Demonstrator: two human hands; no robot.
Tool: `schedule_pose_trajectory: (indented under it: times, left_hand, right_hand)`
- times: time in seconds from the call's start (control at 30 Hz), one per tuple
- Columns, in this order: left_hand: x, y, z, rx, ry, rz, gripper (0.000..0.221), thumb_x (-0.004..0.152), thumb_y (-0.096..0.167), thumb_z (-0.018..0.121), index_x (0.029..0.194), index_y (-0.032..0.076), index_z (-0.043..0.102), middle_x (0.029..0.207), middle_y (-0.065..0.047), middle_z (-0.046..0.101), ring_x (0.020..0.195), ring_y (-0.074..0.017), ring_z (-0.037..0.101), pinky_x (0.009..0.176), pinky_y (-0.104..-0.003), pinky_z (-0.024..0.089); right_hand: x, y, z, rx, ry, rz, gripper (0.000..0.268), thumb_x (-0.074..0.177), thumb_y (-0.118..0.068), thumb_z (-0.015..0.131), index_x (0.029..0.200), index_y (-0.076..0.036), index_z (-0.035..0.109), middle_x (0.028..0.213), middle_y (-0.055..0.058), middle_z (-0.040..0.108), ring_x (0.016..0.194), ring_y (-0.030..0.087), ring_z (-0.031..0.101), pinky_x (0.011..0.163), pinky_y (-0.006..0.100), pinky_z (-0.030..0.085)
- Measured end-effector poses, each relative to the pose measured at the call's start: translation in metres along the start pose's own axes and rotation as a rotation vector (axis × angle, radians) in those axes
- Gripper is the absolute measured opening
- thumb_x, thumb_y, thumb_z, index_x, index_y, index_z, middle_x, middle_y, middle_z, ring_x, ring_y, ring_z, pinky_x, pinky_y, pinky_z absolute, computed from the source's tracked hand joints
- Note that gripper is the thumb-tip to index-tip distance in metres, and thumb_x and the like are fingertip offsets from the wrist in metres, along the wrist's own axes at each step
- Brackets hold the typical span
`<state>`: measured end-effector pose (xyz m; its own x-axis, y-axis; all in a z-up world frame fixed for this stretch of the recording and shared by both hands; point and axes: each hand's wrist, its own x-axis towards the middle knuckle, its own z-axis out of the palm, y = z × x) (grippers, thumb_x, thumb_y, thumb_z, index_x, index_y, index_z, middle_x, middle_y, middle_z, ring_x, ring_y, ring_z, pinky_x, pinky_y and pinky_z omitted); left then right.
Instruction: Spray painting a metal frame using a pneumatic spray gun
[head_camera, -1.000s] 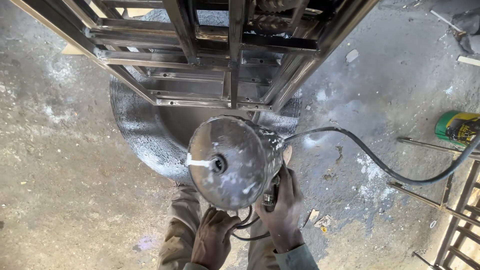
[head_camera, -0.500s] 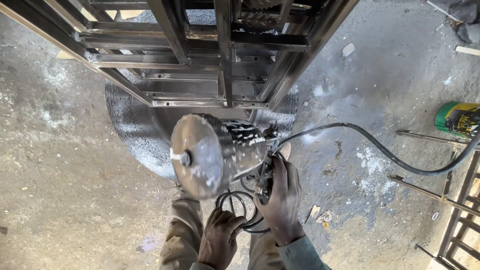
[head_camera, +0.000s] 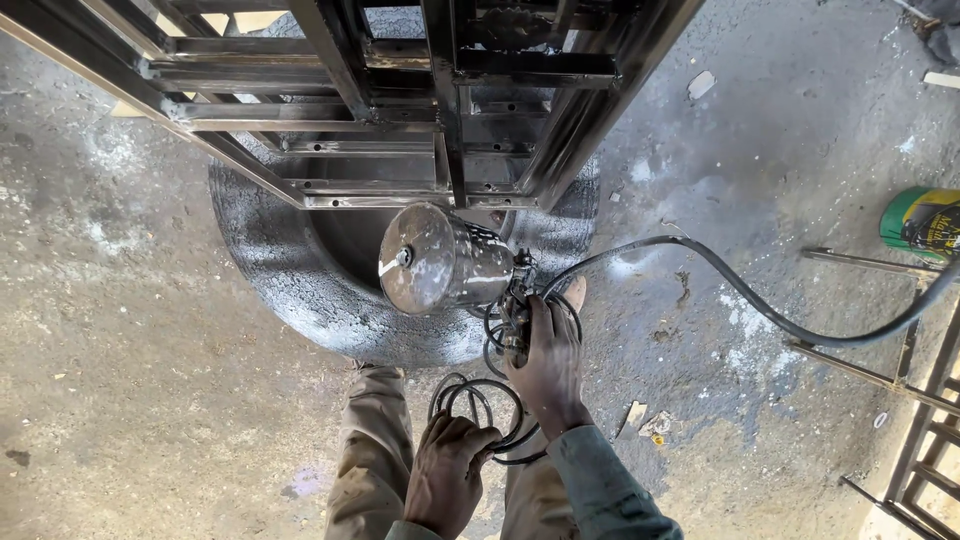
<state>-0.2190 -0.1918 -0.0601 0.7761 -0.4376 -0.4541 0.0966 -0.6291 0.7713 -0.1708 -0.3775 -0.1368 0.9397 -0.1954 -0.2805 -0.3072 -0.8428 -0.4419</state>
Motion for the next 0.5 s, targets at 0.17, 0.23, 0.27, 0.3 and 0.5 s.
schedule_pose_trajectory:
  times: [0.17, 0.23, 0.27, 0.3, 0.5]
  left_hand:
    - [0.0, -0.001, 0.0, -0.004, 0.022, 0.007, 0.018, 0.087, 0.012, 0.071, 0.102, 0.018, 0.08, 0.084, -0.002, 0.07, 0.086, -0.0244, 0.061, 0.095, -0.038, 0.046]
    - [0.0, -0.001, 0.0, -0.013, 0.029, 0.011, 0.019, 0.086, 0.011, 0.071, 0.101, 0.018, 0.08, 0.085, -0.001, 0.071, 0.087, -0.0241, 0.062, 0.096, -0.038, 0.045]
    - [0.0, -0.001, 0.001, -0.014, 0.024, -0.001, 0.018, 0.087, 0.012, 0.071, 0.101, 0.017, 0.08, 0.086, -0.001, 0.072, 0.087, -0.0242, 0.061, 0.095, -0.038, 0.046]
    - [-0.001, -0.001, 0.001, -0.014, 0.02, -0.015, 0.017, 0.088, 0.013, 0.07, 0.102, 0.017, 0.08, 0.086, -0.001, 0.072, 0.087, -0.0242, 0.061, 0.093, -0.037, 0.047]
    - [-0.006, -0.01, 0.008, -0.003, 0.0, -0.033, 0.024, 0.084, 0.011, 0.073, 0.105, 0.017, 0.08, 0.085, -0.002, 0.069, 0.087, -0.0258, 0.06, 0.101, -0.041, 0.045]
  right_hand:
    - [0.013, -0.002, -0.002, 0.046, -0.105, 0.028, 0.077, 0.073, -0.005, 0.078, 0.143, -0.002, 0.044, 0.108, 0.011, 0.061, 0.084, 0.022, 0.062, 0.073, 0.036, 0.06]
    - [0.016, -0.002, -0.001, 0.058, -0.147, 0.042, 0.078, 0.074, -0.002, 0.076, 0.144, -0.003, 0.043, 0.105, 0.011, 0.059, 0.072, 0.019, 0.06, 0.056, 0.029, 0.061]
    - [0.018, -0.004, -0.003, 0.036, -0.124, 0.008, 0.071, 0.074, -0.005, 0.075, 0.139, -0.003, 0.045, 0.105, 0.013, 0.061, 0.082, 0.024, 0.063, 0.07, 0.037, 0.062]
    - [0.019, -0.005, -0.004, 0.016, -0.101, -0.028, 0.065, 0.074, -0.007, 0.075, 0.133, -0.003, 0.047, 0.105, 0.014, 0.062, 0.091, 0.028, 0.065, 0.083, 0.046, 0.062]
    - [0.015, 0.008, 0.008, 0.026, -0.229, -0.049, 0.075, 0.079, -0.01, 0.077, 0.145, -0.003, 0.042, 0.08, 0.002, 0.065, 0.057, 0.016, 0.061, 0.049, 0.028, 0.057]
